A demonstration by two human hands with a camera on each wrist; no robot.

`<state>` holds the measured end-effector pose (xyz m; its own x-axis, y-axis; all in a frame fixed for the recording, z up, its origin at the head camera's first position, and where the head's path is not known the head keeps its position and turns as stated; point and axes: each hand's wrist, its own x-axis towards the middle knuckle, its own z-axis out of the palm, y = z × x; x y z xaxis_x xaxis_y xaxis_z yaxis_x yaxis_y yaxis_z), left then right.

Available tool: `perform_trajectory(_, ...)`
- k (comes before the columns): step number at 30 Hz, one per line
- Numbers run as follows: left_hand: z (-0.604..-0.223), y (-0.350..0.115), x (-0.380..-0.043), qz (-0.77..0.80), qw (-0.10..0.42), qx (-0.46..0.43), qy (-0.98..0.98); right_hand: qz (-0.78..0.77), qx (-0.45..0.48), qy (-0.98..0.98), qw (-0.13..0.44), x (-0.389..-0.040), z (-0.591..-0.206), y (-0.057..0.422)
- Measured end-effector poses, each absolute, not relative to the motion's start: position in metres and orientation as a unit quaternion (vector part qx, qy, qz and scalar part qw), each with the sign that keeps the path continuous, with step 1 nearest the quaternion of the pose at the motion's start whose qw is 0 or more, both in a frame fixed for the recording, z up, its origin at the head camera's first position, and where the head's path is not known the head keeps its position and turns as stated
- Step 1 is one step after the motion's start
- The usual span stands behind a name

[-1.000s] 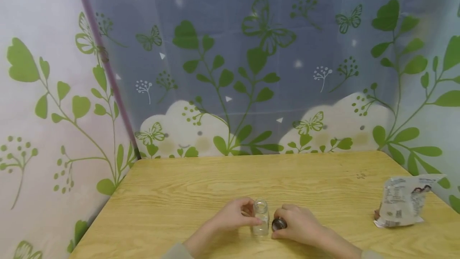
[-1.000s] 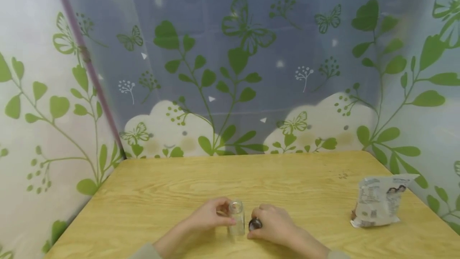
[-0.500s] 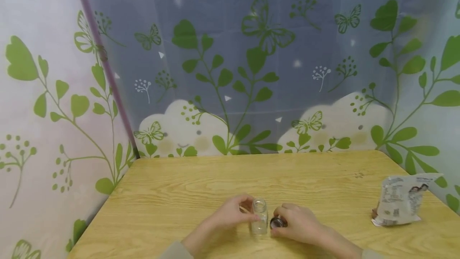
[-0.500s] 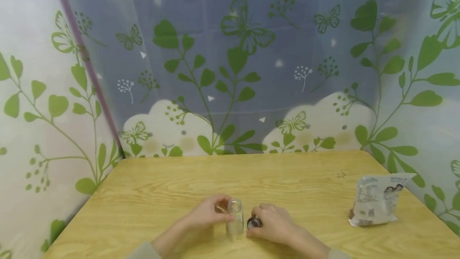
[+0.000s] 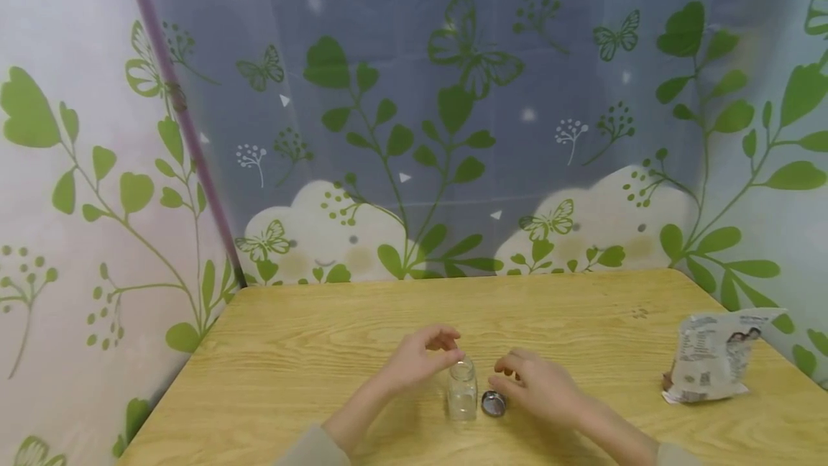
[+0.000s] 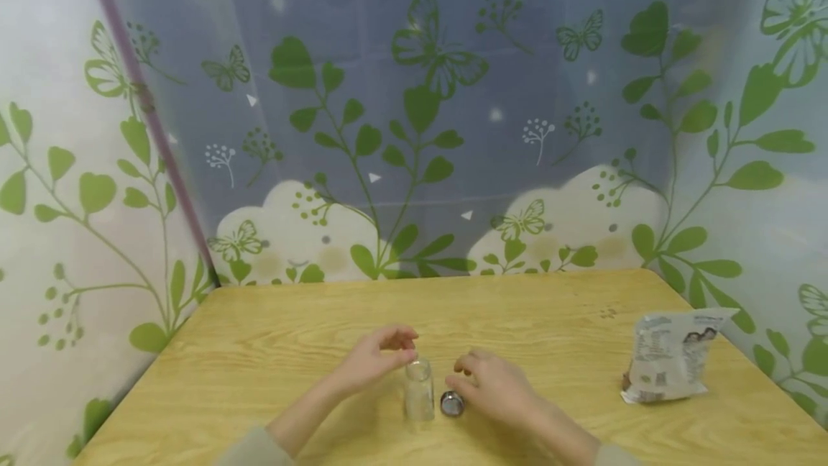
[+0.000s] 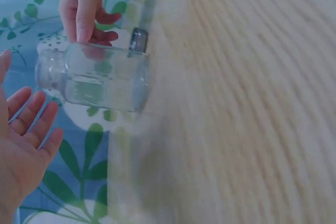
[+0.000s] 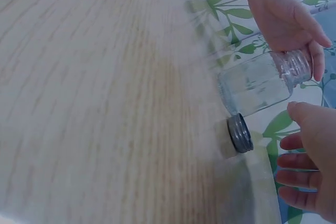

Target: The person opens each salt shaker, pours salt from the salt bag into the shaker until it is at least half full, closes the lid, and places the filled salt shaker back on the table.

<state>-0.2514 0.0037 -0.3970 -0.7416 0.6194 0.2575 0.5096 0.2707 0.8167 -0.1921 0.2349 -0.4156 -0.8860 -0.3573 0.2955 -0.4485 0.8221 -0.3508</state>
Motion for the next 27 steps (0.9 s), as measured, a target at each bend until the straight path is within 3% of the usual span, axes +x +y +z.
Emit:
perform_trajectory(19, -0.360, 0.036, -0.249, 0.455, 0.005, 0.357, 0.816, 0.293, 0.123, -0.935, 0.157, -0.199, -0.383, 0.262)
perform_trajectory(27, -0.344, 0.058, -0.246, 0.421, -0.016, 0.368, 0.829, 0.336, 0.099, -0.910, 0.220, -0.196, -0.364, 0.290)
